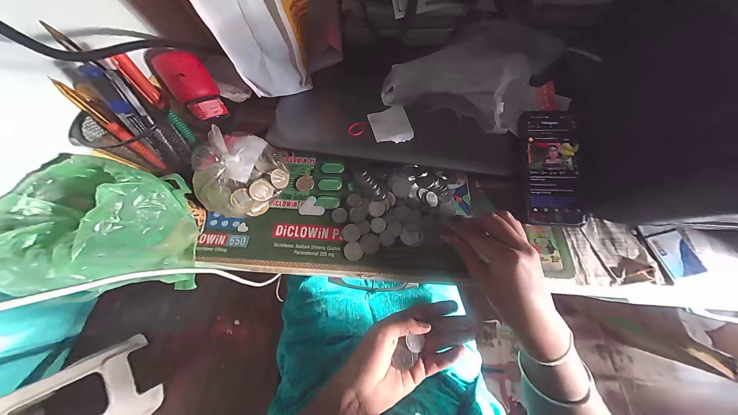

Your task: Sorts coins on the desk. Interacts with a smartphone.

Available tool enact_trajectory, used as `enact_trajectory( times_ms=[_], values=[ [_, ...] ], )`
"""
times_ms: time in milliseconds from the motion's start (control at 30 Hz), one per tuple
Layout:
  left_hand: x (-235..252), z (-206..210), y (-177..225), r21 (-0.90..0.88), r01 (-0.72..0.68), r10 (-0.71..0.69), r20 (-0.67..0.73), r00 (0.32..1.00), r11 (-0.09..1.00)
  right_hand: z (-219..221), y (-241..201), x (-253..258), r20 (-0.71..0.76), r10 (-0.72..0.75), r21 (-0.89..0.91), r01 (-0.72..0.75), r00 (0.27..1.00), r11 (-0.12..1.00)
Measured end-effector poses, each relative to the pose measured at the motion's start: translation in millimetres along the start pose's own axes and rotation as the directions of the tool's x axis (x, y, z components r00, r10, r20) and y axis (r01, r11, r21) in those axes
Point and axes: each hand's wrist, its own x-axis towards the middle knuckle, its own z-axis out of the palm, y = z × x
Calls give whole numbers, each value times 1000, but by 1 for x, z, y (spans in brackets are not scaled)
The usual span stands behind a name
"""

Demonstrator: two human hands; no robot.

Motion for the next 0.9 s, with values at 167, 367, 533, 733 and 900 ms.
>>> enact_trajectory(
  times_ms=[167, 367, 533, 733, 900],
  values=[
    [0, 0, -1, 23, 6, -6, 9, 1000, 1000, -7, 11, 8, 121, -29, 9, 28, 992, 1000],
    [-1, 0, -2, 37, -2, 0, 45, 999, 999, -17, 23, 31, 352, -108, 89, 81, 930, 993],
    [-3, -4, -2, 23, -6, 4, 59, 998, 1000, -34, 37, 29, 365, -38, 32, 28, 930, 999],
    [1, -2, -2, 17, 39, -40, 15, 999, 999, -44, 41, 45, 319, 94, -139, -51, 943, 989],
    [14, -4, -1, -28, 32, -32, -3, 999, 999, -18, 10, 23, 274, -140, -21, 152, 951, 988]
  ],
)
